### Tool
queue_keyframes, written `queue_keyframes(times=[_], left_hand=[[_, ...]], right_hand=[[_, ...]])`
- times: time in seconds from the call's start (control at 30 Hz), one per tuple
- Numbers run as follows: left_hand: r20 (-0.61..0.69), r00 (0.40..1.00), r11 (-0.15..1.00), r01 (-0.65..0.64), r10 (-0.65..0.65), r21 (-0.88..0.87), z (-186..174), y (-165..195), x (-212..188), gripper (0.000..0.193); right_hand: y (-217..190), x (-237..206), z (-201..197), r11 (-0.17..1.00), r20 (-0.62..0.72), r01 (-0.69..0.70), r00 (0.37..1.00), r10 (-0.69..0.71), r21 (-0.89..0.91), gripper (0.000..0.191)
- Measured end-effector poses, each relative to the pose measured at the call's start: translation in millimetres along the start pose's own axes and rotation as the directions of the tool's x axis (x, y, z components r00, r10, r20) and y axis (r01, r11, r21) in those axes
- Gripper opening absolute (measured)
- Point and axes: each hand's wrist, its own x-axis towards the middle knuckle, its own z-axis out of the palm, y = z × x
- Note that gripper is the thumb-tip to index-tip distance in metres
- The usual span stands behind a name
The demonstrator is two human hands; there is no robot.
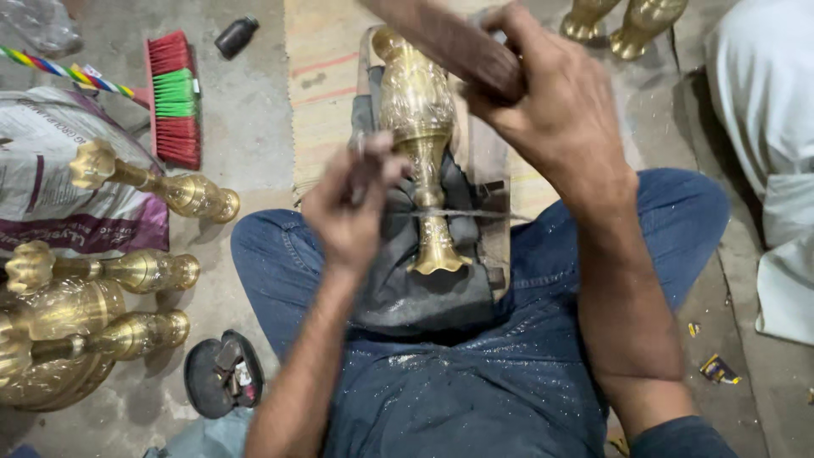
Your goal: The person is sitting on the floor, using a hammer and a metal punch to engrave a decorative pattern onto a brass candlestick. The candlestick is held steady in a padded holder on the lap while the person repeatedly strikes the punch to create indentations.
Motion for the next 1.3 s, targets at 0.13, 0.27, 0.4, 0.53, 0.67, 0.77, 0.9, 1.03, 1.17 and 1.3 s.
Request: queue_keyframes(times=[0.13,0.27,0.4,0.53,0.67,0.77,0.9,1.03,1.17,1.3], left_hand=[[0.181,0.937,0.942,-0.320,0.300,0.098,28.1,23.7,-37.8,0.019],[0.491,0.771,0.770,-0.577,0.404,0.273,35.5,36.7,-35.6,0.032],[0.751,0.599,0.575,-0.730,0.279,0.369,39.9,42.0,-26.2,0.038],[0.911,0.398,0.409,-0.854,0.112,0.323,59.1,33.7,-25.7,0.032],[0.910,0.400,0.462,-0.831,0.106,0.311,56.6,29.8,-26.6,0.032],[0.845,0.456,0.549,-0.798,0.280,0.249,44.6,37.2,-27.8,0.032],[0.414,0.882,0.896,-0.353,0.223,0.269,31.0,44.9,-23.8,0.031],[-0.129,0.986,0.961,0.133,-0.104,0.243,22.9,26.6,0.3,0.023],[-0.083,0.996,0.999,0.031,-0.029,0.030,19.7,3.4,22.1,0.037],[0.064,0.992,0.951,-0.122,0.108,0.284,18.5,-4.4,33.1,0.040]], right_hand=[[-4.5,34.0,25.1,0.989,0.160,-0.139,0.977,0.144,-0.043,0.107],[0.3,49.4,50.4,1.000,0.237,-0.004,0.971,0.002,0.008,0.115],[25.0,43.3,57.6,0.908,0.257,-0.081,0.966,-0.030,0.410,0.108],[48.8,41.9,54.1,0.699,0.458,-0.326,0.889,-0.001,0.636,0.100],[46.5,44.2,50.5,0.787,0.426,-0.258,0.905,-0.006,0.560,0.105],[32.8,38.8,48.7,0.867,0.279,-0.046,0.954,-0.109,0.496,0.110],[23.6,37.1,51.9,0.837,0.380,-0.269,0.922,0.079,0.477,0.118],[33.9,46.7,52.3,0.663,0.353,-0.179,0.926,-0.136,0.727,0.116],[39.6,40.8,52.9,0.736,0.315,-0.098,0.935,-0.162,0.670,0.111],[35.5,25.2,40.2,0.795,0.343,-0.297,0.932,0.120,0.529,0.092]])
